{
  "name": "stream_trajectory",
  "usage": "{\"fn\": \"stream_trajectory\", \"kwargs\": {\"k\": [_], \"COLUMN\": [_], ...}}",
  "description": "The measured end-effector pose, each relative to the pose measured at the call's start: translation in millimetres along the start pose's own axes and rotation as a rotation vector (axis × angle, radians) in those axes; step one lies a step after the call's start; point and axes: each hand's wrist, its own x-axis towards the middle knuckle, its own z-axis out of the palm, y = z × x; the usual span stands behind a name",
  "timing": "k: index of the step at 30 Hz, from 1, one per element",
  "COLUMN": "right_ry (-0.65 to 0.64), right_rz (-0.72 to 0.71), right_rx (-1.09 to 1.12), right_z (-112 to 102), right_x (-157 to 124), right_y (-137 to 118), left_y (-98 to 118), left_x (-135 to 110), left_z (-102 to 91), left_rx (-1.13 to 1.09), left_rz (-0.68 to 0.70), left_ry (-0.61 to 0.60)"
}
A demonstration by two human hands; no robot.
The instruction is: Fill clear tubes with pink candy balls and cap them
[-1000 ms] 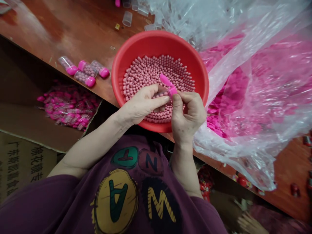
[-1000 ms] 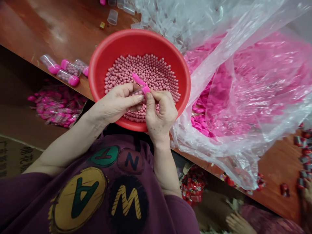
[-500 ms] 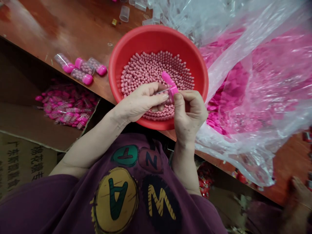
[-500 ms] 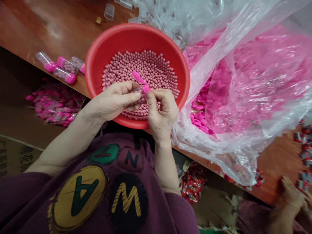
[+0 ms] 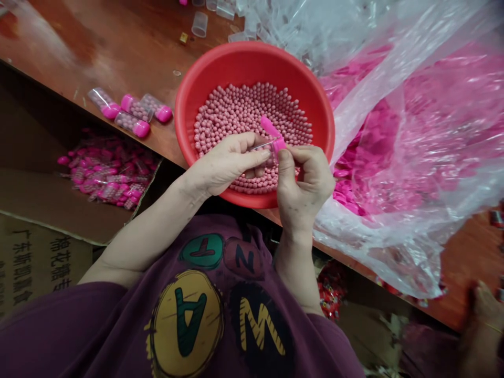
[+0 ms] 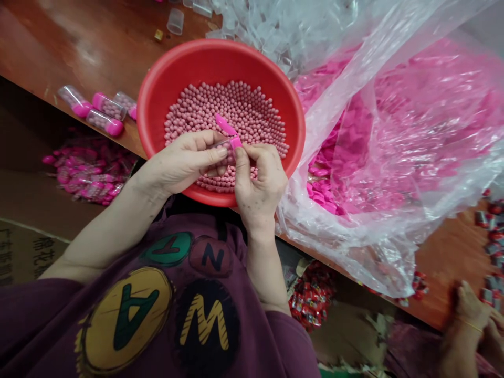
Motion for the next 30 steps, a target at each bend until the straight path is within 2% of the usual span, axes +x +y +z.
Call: {"fn": "stream_trajectory", "kwargs": {"k": [7, 10, 12, 16, 19, 21, 26, 30], "right_ry": [-0.014, -0.036, -0.046, -0.055, -0.063, -0.066, -0.056, -0.13], "right_rz": [-0.067, -0.06, 0.004, 0.135, 0.139, 0.122, 0.13, 0.077], "right_rx": [0.018, 0.065, 0.112, 0.19, 0.227, 0.23, 0.198, 0.161], "right_z": [7, 6, 4, 2, 2, 2, -1, -7], "right_x": [1, 0, -1, -4, -5, -5, -6, -4], "right_y": [3, 5, 7, 8, 8, 7, -2, -9], "left_y": [-1, -1, -3, -10, -15, -18, -18, -16], "left_x": [2, 2, 2, 3, 1, -2, -7, -7], "left_z": [1.3, 0.0, -1.0, -0.7, 2.3, 4.7, 6.5, 4.9], "left_rx": [0.035, 0.033, 0.047, 0.268, 0.563, 0.673, 0.689, 0.732], "left_rz": [0.037, 0.045, 0.066, 0.184, 0.269, 0.29, 0.32, 0.316], "left_ry": [0.113, 0.098, 0.059, 0.057, 0.163, 0.231, 0.271, 0.256]}}
